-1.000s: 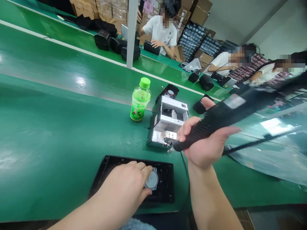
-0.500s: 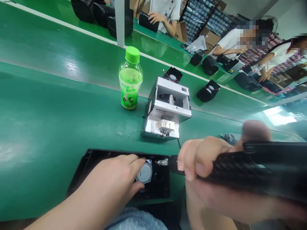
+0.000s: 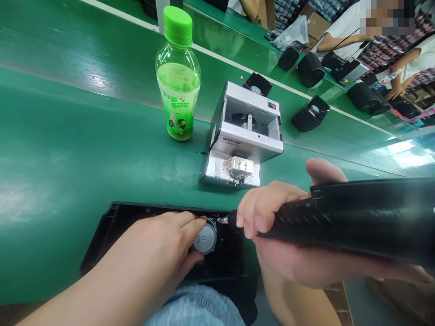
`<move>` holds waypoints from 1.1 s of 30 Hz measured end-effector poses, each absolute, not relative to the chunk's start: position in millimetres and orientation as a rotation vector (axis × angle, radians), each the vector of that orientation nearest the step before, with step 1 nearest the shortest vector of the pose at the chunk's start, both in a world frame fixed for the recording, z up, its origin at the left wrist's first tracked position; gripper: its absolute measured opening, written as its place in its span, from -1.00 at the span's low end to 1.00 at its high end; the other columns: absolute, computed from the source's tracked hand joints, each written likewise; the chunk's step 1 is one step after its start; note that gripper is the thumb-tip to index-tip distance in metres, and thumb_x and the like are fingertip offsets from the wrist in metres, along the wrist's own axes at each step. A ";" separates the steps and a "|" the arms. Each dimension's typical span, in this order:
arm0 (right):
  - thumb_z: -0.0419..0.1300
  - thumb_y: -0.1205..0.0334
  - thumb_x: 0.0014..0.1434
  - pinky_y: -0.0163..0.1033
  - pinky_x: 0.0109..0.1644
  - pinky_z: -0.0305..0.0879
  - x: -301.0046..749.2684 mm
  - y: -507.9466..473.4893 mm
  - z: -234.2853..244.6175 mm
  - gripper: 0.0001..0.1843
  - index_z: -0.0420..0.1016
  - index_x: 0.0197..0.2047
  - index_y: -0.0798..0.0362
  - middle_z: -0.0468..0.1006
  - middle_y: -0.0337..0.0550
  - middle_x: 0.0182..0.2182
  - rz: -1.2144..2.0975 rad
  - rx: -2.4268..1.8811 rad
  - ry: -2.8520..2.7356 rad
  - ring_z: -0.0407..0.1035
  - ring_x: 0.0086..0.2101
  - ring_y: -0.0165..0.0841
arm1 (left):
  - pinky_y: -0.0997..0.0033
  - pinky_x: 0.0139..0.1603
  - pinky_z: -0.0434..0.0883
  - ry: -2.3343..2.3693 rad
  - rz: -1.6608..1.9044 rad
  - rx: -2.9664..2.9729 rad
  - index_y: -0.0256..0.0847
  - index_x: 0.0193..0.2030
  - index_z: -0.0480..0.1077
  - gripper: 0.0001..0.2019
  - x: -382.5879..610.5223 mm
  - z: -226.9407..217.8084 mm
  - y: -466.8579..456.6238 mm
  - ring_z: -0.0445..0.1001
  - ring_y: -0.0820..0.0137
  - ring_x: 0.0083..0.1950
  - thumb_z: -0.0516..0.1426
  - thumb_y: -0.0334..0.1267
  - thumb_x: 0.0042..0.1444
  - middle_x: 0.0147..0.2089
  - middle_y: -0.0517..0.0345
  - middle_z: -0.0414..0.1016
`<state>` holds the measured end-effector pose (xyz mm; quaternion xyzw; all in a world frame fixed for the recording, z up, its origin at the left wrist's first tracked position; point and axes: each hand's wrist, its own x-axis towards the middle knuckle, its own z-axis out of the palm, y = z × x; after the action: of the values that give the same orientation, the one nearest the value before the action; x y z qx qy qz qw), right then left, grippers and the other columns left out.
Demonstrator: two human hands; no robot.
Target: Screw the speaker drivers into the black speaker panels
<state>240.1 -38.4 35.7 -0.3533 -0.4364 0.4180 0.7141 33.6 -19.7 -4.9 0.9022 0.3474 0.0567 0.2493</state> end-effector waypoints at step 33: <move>0.27 -0.57 0.20 -0.19 -0.58 0.42 227.1 -33.7 -6.9 -0.26 0.63 0.13 -0.15 0.65 -0.34 -0.52 0.773 -0.711 -1.113 0.42 -0.64 -0.31 | -0.16 0.14 0.66 1.027 -0.159 2.269 -0.07 0.23 0.62 -0.65 41.1 12.3 -13.4 0.74 -0.06 0.11 0.37 -0.26 0.32 0.10 0.03 0.75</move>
<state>227.1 -33.7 -6.9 -0.3218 -0.5039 0.3499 0.7212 41.1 -13.4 12.3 0.8621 0.3902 -0.0604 0.3175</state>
